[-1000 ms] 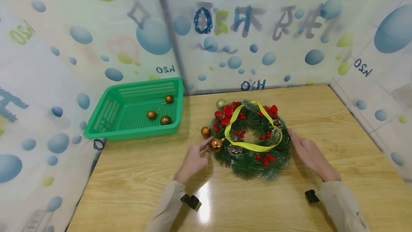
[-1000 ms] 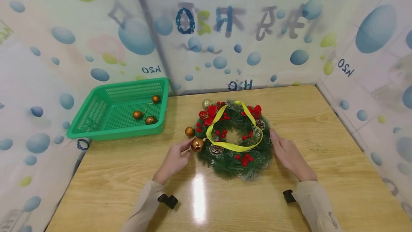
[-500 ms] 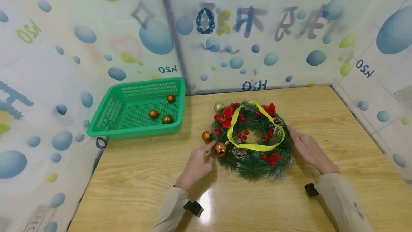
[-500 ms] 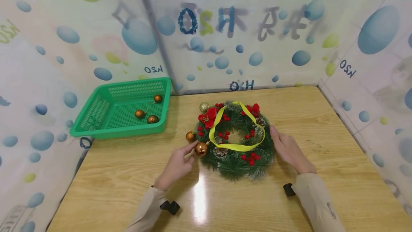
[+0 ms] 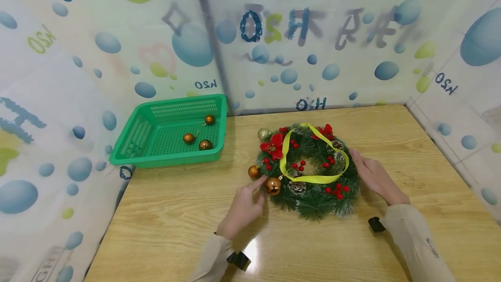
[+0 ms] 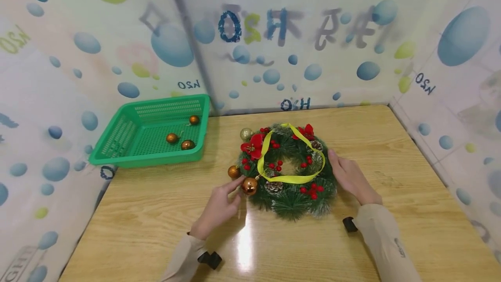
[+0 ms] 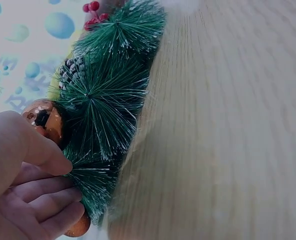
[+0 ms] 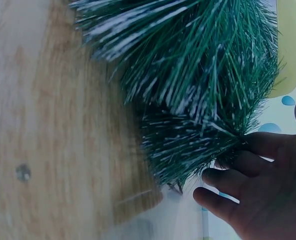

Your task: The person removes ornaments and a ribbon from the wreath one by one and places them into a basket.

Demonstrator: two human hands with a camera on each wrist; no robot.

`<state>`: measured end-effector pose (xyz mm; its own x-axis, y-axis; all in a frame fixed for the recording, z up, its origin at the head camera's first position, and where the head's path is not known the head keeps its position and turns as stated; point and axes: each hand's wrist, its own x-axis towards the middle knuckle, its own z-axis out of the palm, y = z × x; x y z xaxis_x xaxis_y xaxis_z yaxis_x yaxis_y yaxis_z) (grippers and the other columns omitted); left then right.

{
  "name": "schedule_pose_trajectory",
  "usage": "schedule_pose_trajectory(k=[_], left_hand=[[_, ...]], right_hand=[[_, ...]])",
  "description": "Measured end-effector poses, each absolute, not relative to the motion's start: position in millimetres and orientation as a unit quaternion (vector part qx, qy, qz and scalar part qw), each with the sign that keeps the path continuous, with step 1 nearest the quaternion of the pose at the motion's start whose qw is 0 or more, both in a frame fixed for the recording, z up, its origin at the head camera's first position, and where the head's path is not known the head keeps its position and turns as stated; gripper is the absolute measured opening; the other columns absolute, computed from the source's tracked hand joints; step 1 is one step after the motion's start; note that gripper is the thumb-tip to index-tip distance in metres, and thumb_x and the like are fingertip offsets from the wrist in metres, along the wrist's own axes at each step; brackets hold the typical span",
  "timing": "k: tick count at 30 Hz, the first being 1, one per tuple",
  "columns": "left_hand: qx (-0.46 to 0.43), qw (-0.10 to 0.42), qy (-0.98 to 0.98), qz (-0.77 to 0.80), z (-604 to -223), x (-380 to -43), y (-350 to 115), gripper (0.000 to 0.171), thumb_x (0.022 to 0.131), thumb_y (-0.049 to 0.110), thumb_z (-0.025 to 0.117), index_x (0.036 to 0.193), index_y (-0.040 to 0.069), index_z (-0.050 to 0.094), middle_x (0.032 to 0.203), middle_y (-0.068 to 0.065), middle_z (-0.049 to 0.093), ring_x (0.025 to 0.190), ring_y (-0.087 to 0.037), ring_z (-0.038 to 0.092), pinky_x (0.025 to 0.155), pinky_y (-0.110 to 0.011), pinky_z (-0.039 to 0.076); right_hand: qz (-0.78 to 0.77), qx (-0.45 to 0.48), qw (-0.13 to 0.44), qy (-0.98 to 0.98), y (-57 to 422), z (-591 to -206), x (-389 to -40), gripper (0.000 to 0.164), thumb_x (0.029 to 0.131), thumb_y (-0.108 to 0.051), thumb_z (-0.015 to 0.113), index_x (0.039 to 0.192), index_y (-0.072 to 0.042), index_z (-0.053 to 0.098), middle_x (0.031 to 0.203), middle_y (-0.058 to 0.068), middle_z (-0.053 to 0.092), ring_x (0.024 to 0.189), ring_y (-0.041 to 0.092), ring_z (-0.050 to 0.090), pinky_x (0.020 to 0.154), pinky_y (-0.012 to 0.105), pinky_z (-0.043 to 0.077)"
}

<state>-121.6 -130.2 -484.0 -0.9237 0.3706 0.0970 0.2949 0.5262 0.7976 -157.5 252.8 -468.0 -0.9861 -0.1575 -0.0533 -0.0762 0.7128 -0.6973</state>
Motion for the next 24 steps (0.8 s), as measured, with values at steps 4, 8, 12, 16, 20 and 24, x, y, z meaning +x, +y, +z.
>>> schedule_pose_trajectory(k=[4,8,12,16,20,24], left_hand=[[0.19,0.042,0.869,0.455,-484,-120,-130,0.061,0.09,-0.01,0.056,0.149,0.001,0.047,0.151,-0.02,0.049,0.037,0.001,0.042,0.039,-0.015,0.044],[0.192,0.044,0.865,0.462,-485,-118,-129,0.059,0.091,-0.009,0.055,0.149,0.0,0.047,0.151,-0.021,0.048,0.037,0.001,0.046,0.039,-0.015,0.045],[0.198,0.033,0.865,0.461,-485,-116,-127,0.056,0.092,-0.009,0.055,0.147,-0.002,0.049,0.148,-0.022,0.05,0.035,0.003,0.043,0.037,-0.016,0.044],[0.207,0.022,0.862,0.462,-486,-114,-125,0.055,0.091,-0.009,0.056,0.145,-0.004,0.05,0.147,-0.023,0.051,0.034,0.006,0.037,0.036,-0.015,0.043],[0.214,0.009,0.865,0.453,-488,-114,-122,0.054,0.09,-0.01,0.058,0.144,-0.005,0.051,0.146,-0.024,0.052,0.036,0.009,0.029,0.036,-0.013,0.04],[0.207,0.016,0.868,0.452,-487,-114,-123,0.054,0.092,-0.008,0.057,0.145,-0.003,0.05,0.147,-0.022,0.051,0.035,-0.005,0.039,0.043,-0.016,0.048]], right_hand=[[-0.376,-0.067,0.055,0.923,253,-469,-161,0.071,0.111,-0.048,0.013,0.157,0.004,0.029,0.158,0.032,0.031,0.143,0.054,0.034,0.115,0.067,0.031],[-0.375,-0.071,0.054,0.923,253,-470,-166,0.072,0.111,-0.048,0.012,0.156,0.005,0.029,0.158,0.031,0.031,0.143,0.054,0.033,0.115,0.067,0.031],[-0.379,-0.072,0.061,0.921,253,-469,-168,0.072,0.111,-0.049,0.012,0.157,0.004,0.028,0.159,0.031,0.03,0.144,0.054,0.032,0.115,0.068,0.03],[-0.382,-0.073,0.062,0.919,254,-467,-170,0.073,0.111,-0.049,0.012,0.157,0.004,0.028,0.16,0.031,0.028,0.144,0.054,0.031,0.115,0.068,0.03],[-0.383,-0.072,0.06,0.919,256,-466,-171,0.073,0.111,-0.049,0.012,0.157,0.005,0.028,0.16,0.031,0.028,0.144,0.054,0.029,0.116,0.068,0.028],[-0.386,-0.073,0.058,0.918,257,-467,-171,0.073,0.111,-0.049,0.012,0.157,0.005,0.028,0.16,0.03,0.028,0.145,0.054,0.029,0.116,0.068,0.028]])
